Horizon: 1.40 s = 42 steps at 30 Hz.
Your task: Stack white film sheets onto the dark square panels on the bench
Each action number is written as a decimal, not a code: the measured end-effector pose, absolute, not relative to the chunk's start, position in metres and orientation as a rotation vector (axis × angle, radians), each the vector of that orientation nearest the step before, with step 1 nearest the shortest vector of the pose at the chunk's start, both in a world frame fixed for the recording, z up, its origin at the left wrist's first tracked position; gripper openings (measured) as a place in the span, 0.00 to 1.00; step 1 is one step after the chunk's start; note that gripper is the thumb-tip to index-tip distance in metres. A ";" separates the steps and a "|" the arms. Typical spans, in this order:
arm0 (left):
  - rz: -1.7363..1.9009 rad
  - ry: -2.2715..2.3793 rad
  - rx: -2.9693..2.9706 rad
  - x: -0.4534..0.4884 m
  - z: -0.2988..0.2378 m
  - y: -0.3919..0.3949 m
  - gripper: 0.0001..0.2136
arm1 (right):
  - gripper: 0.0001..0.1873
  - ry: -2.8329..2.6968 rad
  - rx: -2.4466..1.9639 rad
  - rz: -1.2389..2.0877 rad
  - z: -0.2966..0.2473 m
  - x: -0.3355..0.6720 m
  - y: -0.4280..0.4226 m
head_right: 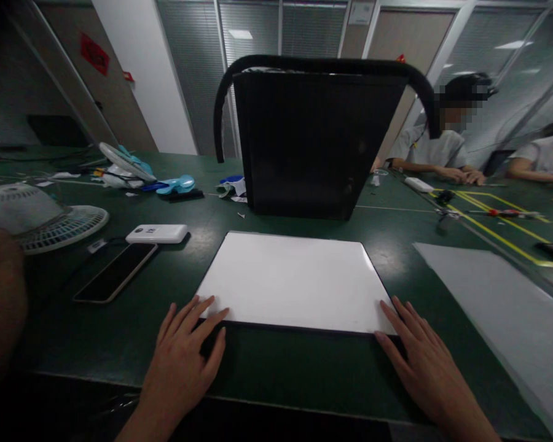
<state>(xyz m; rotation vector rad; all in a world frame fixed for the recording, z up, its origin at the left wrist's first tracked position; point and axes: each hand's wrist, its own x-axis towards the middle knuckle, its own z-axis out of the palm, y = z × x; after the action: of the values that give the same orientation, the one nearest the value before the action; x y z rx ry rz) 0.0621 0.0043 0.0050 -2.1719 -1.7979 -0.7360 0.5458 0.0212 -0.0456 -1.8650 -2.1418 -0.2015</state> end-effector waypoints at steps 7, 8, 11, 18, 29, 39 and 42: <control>-0.661 -1.896 -2.148 0.065 0.002 0.007 0.18 | 0.40 -2.117 -1.934 -0.173 -0.044 0.540 0.020; -0.659 -1.905 -2.151 0.065 0.003 0.007 0.19 | 0.40 -2.112 -1.934 -0.165 -0.043 0.539 0.020; -0.683 -1.923 -2.131 0.065 0.003 0.006 0.19 | 0.40 -2.109 -1.910 -0.144 -0.040 0.538 0.020; -0.753 -1.853 -2.065 0.065 0.004 0.001 0.17 | 0.39 -2.132 -1.833 -0.123 -0.039 0.538 0.020; -0.814 -1.814 -2.065 0.066 0.009 -0.001 0.13 | 0.35 -2.167 -1.756 -0.105 -0.042 0.548 0.021; -0.778 -1.873 -2.033 0.062 0.003 -0.001 0.13 | 0.34 -2.243 -1.783 -0.144 -0.039 0.544 0.020; -0.757 -1.880 -2.042 0.061 0.002 0.000 0.14 | 0.34 -2.237 -1.793 -0.137 -0.041 0.546 0.019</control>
<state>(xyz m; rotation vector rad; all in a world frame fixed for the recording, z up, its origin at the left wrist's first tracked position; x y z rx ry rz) 0.0610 0.0002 0.0022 -2.0422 -1.8798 -0.7572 0.5460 0.0193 -0.0414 -1.7928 -2.2365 -0.1372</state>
